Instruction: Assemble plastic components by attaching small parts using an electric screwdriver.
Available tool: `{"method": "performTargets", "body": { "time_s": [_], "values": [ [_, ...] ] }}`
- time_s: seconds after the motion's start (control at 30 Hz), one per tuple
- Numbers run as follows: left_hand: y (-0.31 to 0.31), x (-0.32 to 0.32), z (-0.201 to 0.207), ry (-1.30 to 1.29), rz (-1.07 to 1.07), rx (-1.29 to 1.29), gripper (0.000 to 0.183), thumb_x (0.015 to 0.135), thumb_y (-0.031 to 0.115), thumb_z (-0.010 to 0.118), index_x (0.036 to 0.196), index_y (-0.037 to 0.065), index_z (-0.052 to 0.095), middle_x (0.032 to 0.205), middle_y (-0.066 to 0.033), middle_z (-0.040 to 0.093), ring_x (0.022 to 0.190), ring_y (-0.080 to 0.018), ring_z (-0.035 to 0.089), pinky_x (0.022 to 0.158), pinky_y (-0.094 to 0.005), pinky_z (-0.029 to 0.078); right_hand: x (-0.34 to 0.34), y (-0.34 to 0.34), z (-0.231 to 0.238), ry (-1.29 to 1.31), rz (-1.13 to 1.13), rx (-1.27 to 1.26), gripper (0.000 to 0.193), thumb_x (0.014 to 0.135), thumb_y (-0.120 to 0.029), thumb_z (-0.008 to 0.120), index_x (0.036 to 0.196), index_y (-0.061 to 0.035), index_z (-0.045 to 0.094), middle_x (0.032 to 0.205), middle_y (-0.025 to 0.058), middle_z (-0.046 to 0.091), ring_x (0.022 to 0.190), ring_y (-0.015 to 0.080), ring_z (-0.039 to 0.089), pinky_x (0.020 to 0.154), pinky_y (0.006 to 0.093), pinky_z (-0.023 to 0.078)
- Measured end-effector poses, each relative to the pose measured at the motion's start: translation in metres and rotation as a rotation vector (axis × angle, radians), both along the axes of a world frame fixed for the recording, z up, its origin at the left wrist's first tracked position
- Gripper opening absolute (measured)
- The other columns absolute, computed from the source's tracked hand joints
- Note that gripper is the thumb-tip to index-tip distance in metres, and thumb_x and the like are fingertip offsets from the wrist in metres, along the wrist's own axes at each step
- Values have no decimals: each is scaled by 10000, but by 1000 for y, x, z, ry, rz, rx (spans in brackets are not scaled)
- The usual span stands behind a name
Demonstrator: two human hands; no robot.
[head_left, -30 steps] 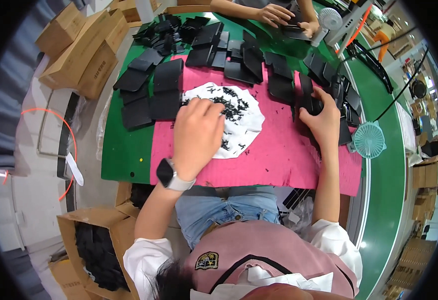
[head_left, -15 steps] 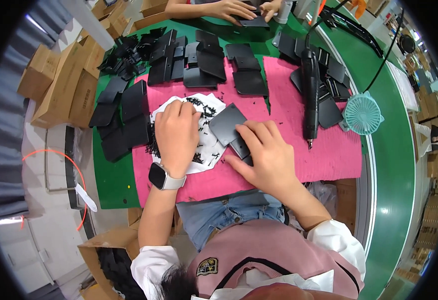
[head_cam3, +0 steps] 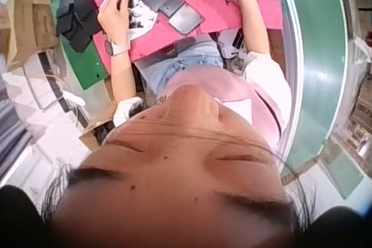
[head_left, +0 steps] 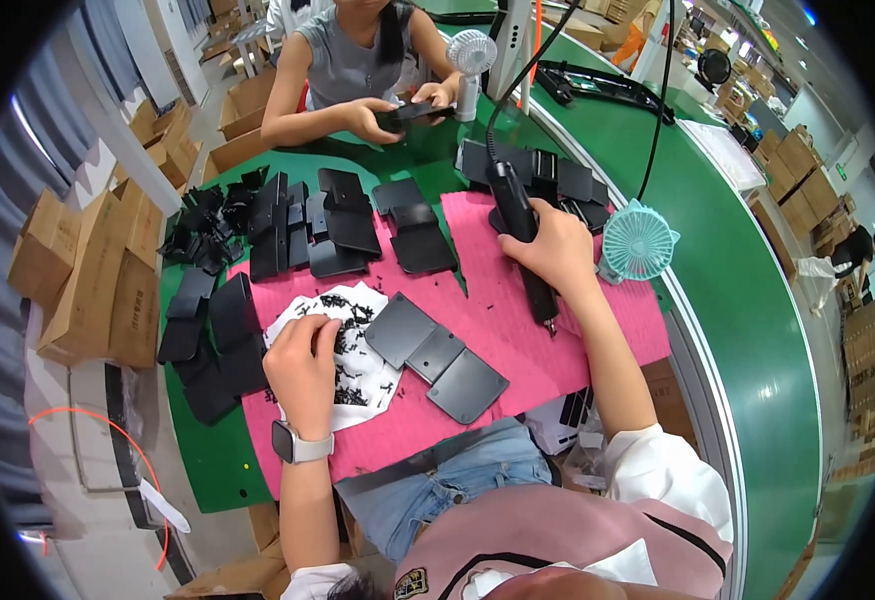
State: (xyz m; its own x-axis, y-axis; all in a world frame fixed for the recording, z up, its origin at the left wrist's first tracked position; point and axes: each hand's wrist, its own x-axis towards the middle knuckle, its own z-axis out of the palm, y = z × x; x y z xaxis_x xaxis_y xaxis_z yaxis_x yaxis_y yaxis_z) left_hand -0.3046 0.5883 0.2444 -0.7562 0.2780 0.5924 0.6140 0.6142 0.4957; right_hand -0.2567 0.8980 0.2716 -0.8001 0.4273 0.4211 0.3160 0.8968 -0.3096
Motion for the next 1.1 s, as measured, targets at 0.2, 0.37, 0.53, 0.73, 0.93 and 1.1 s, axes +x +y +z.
{"method": "performTargets", "body": {
  "time_s": [0.2, 0.37, 0.53, 0.73, 0.93, 1.1],
  "values": [
    [7, 11, -5, -579, -254, 545, 78, 794, -13, 649, 870, -18, 629, 794, -35, 645, 704, -82, 596, 658, -203, 465, 6, -29, 29, 327, 559, -973, 435, 737, -186, 622, 1120, -10, 514, 775, 36, 505, 654, 115, 499, 640, 251, 415],
    [33, 51, 18, -883, -429, 767, 109, 878, -7, 563, 971, -50, 602, 869, -102, 657, 760, -146, 645, 704, -235, 503, 9, -77, 72, 546, 994, -1779, 605, 763, -233, 568, 1298, -34, 370, 752, 106, 533, 545, 218, 552, 589, 352, 468],
    [35, 69, 26, -931, -542, 787, 115, 858, -31, 584, 963, -80, 590, 889, -166, 666, 806, -207, 672, 736, -267, 534, 18, -87, 71, 624, 1262, -1729, 637, 834, -362, 560, 1343, -66, 315, 590, 10, 443, 417, 131, 463, 511, 316, 425],
    [28, 72, 18, -997, -581, 854, 145, 800, -97, 618, 942, -90, 590, 872, -168, 664, 807, -221, 674, 762, -284, 543, 25, -88, 56, 601, 1352, -1685, 450, 842, -413, 570, 1113, -88, 417, 552, -14, 429, 379, 110, 434, 472, 298, 414],
    [27, 74, 14, -976, -489, 741, 144, 750, -99, 679, 877, -74, 616, 845, -132, 665, 782, -166, 659, 740, -258, 536, 27, -95, 54, 492, 1199, -1782, 399, 832, -390, 576, 1044, -88, 422, 540, -11, 413, 368, 122, 426, 467, 302, 422],
    [29, 69, 14, -1027, -533, 803, 146, 769, -83, 674, 897, -80, 604, 847, -132, 666, 782, -171, 666, 732, -257, 544, 23, -91, 50, 599, 1294, -1679, 408, 887, -419, 517, 1094, -78, 429, 593, -30, 428, 410, 91, 426, 493, 286, 417]
  ]
}}
